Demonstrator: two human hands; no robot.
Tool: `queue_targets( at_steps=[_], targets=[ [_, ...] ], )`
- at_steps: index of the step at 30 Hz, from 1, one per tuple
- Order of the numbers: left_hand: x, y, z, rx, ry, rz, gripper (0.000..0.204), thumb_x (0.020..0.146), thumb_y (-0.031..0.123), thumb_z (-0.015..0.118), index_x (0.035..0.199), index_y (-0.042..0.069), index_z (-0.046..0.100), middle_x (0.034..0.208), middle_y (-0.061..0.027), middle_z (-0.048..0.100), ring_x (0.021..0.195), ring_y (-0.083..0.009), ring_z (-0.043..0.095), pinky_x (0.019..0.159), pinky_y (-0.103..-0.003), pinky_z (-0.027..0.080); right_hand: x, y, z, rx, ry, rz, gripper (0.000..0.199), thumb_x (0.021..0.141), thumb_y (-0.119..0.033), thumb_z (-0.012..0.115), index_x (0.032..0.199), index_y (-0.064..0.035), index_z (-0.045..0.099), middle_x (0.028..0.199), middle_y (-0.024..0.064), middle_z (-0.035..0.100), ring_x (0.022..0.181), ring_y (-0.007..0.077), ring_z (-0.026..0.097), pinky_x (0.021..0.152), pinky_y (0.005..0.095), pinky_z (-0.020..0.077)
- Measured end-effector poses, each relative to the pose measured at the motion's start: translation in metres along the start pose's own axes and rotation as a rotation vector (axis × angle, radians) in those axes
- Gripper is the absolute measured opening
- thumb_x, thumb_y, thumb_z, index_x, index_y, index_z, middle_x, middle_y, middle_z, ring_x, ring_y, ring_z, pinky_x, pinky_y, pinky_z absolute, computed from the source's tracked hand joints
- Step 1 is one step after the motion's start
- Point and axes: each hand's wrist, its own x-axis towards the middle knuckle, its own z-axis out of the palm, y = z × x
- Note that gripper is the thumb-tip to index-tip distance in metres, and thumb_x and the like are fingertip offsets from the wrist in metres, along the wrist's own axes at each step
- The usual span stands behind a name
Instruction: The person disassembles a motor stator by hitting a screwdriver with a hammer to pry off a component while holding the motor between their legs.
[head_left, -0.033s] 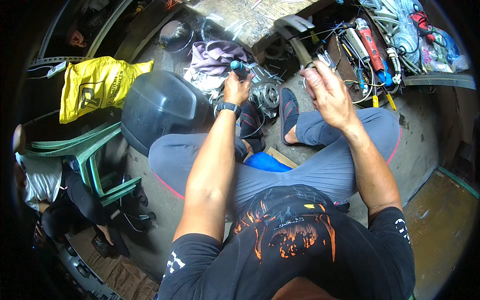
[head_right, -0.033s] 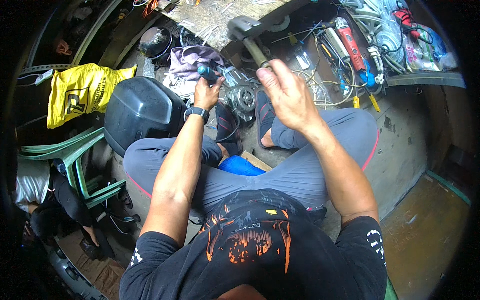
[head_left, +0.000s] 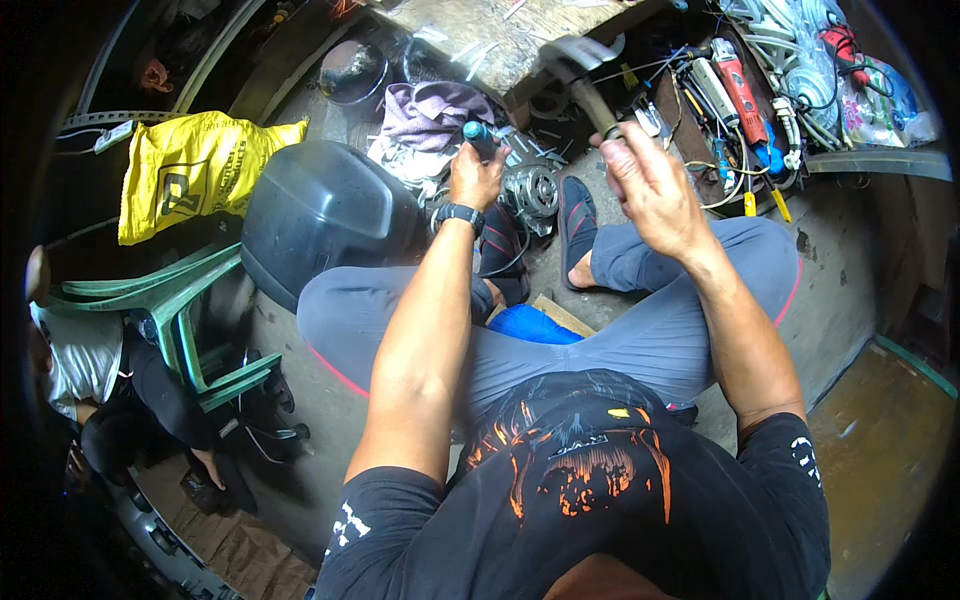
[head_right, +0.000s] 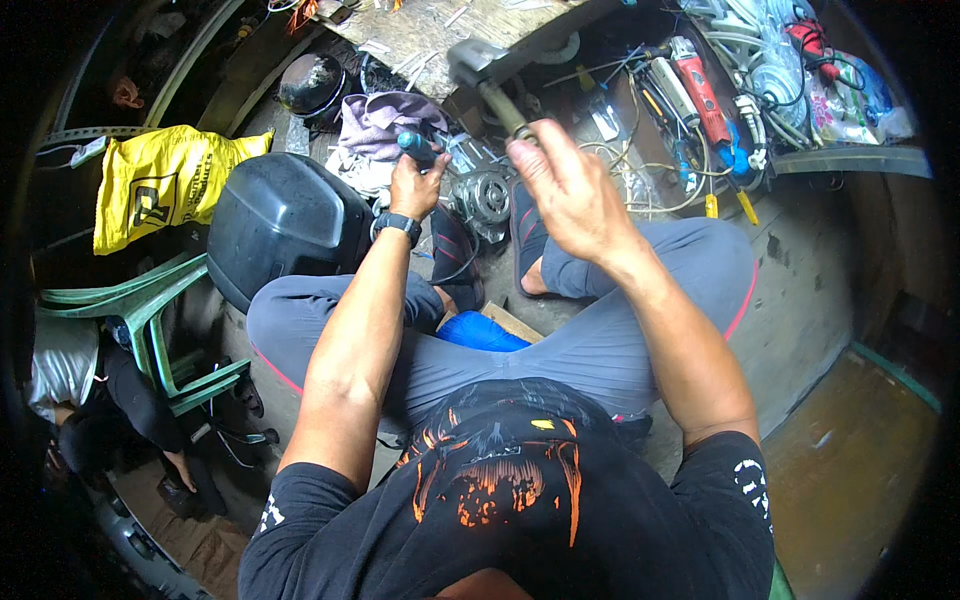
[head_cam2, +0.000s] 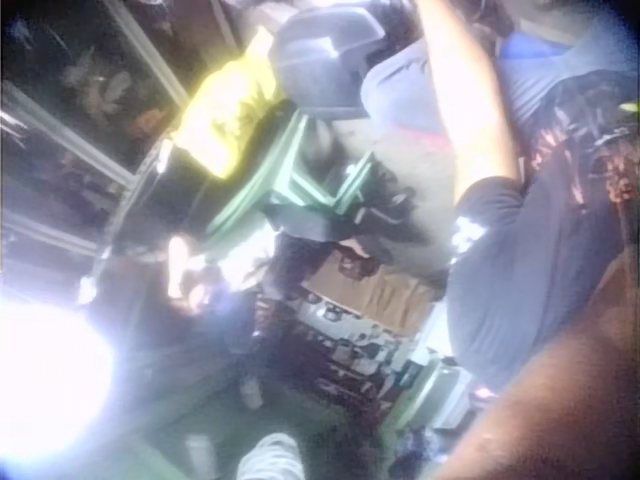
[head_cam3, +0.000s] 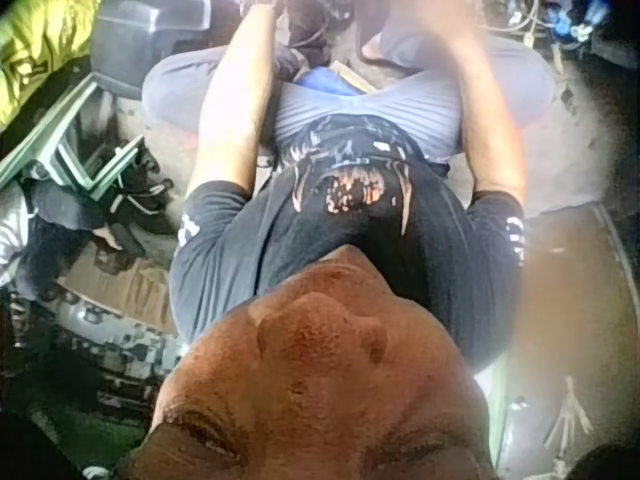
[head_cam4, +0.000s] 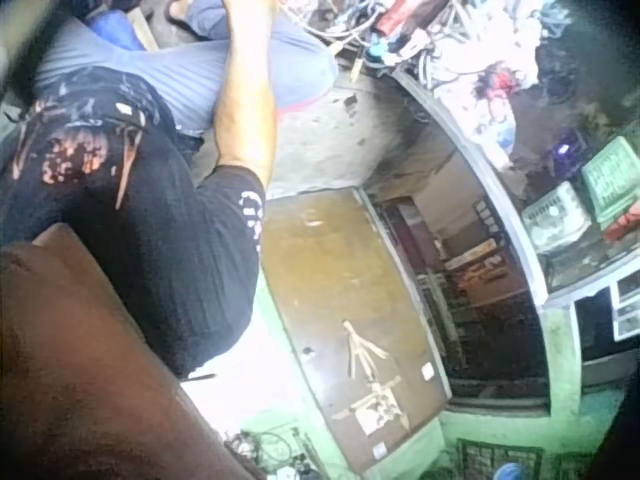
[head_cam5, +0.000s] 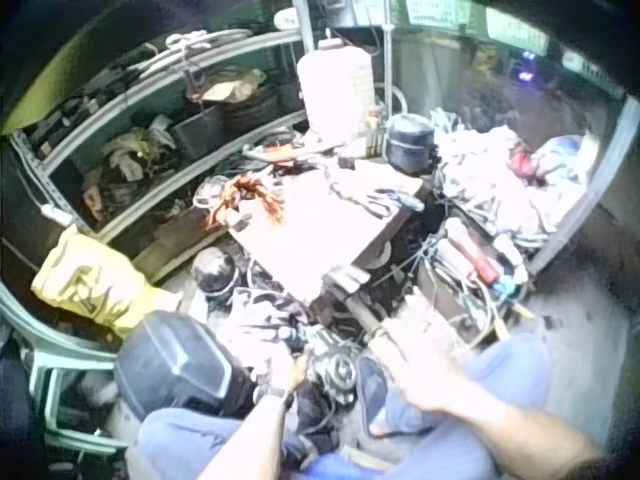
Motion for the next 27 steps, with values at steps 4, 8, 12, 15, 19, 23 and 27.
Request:
queue_targets(
  at_steps=[4,8,12,15,19,23,27],
  targets=[
    [-0.005,0.003,0.008,0.048,0.169,0.037,0.034,0.081,0.028,0.080,0.094,0.003,0.063,0.086,-0.0152,0.066,0.081,-0.0362,0.065,0.073,-0.044,0.051,0.011,-0.012,0.007,-0.063,-0.214,0.076,0.036,0.103,-0.035,0.050,0.122,-0.0045,0.050,0.076,0.0172,0.064,0.077,0.0356,0.066,0.069,0.0451,0.0469],
    [-0.009,0.007,0.011,0.002,0.217,-0.003,0.034,0.080,0.029,0.080,0.095,0.004,0.063,0.087,-0.0153,0.064,0.080,-0.0371,0.064,0.073,-0.045,0.050,0.016,-0.018,0.016,0.000,-0.130,-0.023,0.036,0.103,-0.033,0.049,0.121,-0.0009,0.049,0.080,0.0211,0.064,0.080,0.0376,0.066,0.071,0.0459,0.0475],
    [-0.006,0.003,0.011,0.034,0.238,0.008,0.038,0.078,0.031,0.083,0.097,0.003,0.066,0.089,-0.0153,0.070,0.081,-0.0317,0.068,0.076,-0.041,0.053,0.033,-0.017,0.018,-0.183,-0.153,-0.093,0.037,0.102,-0.032,0.049,0.118,0.0011,0.049,0.086,0.0267,0.064,0.088,0.0430,0.066,0.075,0.0489,0.0474],
    [-0.005,0.003,0.009,0.000,0.225,-0.047,0.039,0.079,0.031,0.082,0.101,0.004,0.066,0.093,-0.0151,0.070,0.084,-0.0316,0.069,0.078,-0.041,0.053,0.040,-0.014,0.032,-0.234,-0.166,-0.013,0.039,0.101,-0.036,0.050,0.112,0.0011,0.049,0.087,0.0290,0.065,0.090,0.0481,0.064,0.075,0.0529,0.0468],
    [-0.007,-0.004,0.010,-0.030,0.244,-0.016,0.033,0.083,0.029,0.077,0.096,0.003,0.062,0.092,-0.0176,0.064,0.086,-0.0390,0.064,0.074,-0.046,0.050,0.046,-0.029,0.049,-0.199,-0.119,-0.209,0.038,0.102,-0.038,0.050,0.107,0.0005,0.050,0.080,0.0280,0.066,0.079,0.0507,0.064,0.066,0.0541,0.0476],
    [-0.005,-0.008,0.019,-0.045,0.264,0.040,0.033,0.083,0.030,0.077,0.097,0.004,0.062,0.091,-0.0173,0.064,0.086,-0.0393,0.064,0.075,-0.045,0.051,0.071,-0.013,0.060,-0.425,-0.343,0.006,0.042,0.103,-0.035,0.046,0.103,0.0052,0.056,0.081,0.0343,0.063,0.084,0.0511,0.064,0.072,0.0576,0.0472],
    [-0.012,-0.005,0.012,-0.073,0.274,0.007,0.032,0.084,0.030,0.076,0.097,0.004,0.062,0.091,-0.0166,0.064,0.085,-0.0387,0.064,0.075,-0.045,0.050,0.081,-0.056,0.043,-0.240,-0.161,-0.238,0.039,0.102,-0.038,0.049,0.104,0.0011,0.057,0.081,0.0283,0.064,0.082,0.0481,0.064,0.067,0.0518,0.0469]
  ],
)
